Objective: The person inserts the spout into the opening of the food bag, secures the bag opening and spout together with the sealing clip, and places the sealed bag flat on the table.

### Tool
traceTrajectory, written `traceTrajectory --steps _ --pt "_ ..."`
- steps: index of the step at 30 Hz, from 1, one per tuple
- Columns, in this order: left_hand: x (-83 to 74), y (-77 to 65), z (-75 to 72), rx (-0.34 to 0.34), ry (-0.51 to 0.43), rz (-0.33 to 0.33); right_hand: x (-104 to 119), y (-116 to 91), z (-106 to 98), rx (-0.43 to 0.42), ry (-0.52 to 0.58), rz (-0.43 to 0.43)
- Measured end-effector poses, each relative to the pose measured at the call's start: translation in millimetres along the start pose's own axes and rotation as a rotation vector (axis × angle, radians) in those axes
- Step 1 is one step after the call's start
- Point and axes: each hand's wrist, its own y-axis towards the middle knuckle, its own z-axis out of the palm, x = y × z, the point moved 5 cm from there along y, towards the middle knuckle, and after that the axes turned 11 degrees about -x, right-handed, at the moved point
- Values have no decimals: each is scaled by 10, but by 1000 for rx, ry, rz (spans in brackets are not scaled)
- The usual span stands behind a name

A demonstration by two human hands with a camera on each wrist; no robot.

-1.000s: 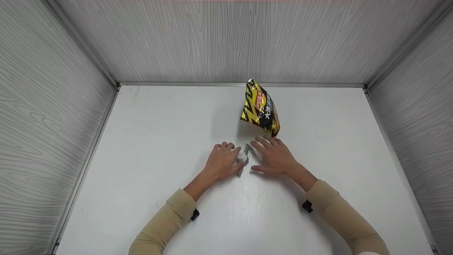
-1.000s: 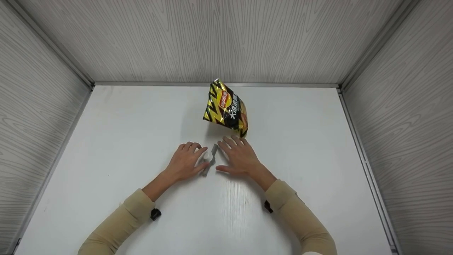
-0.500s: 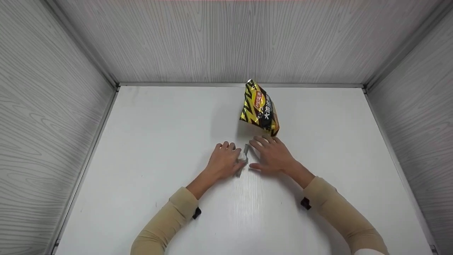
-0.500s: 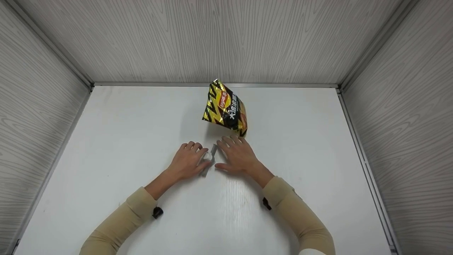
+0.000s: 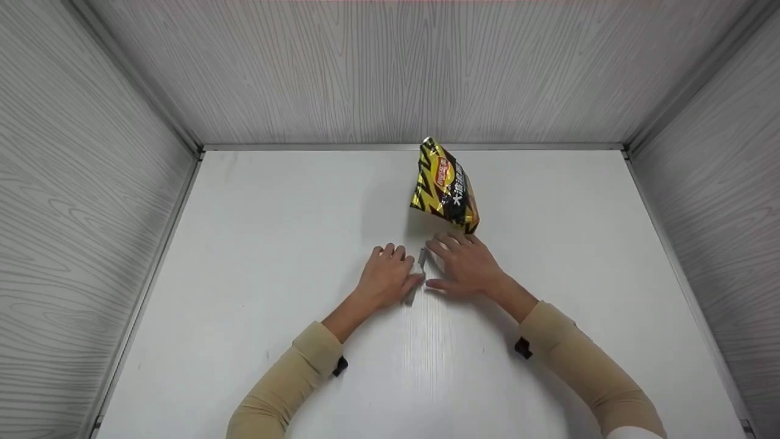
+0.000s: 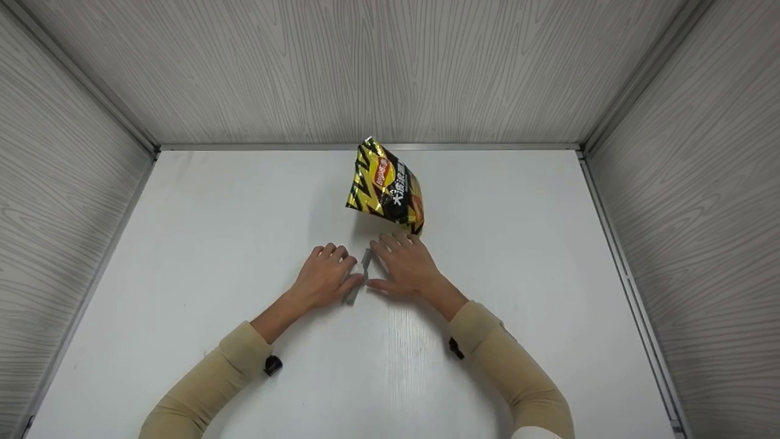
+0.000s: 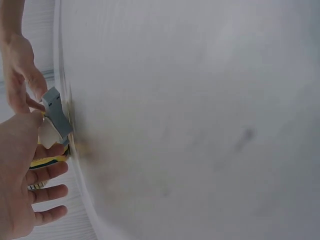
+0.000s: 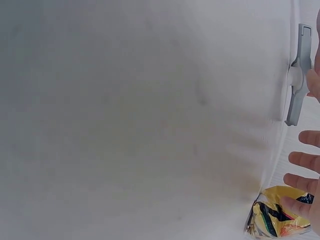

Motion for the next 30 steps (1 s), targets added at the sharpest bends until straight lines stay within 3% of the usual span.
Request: traceTrajectory --steps 18,30 --pt "25 -13 -13 -37 -5 16 -3 45 1 11 -13 -18" --pt "19 -55 -36 -71 3 36 -25 39 -26 -28 4 -26"
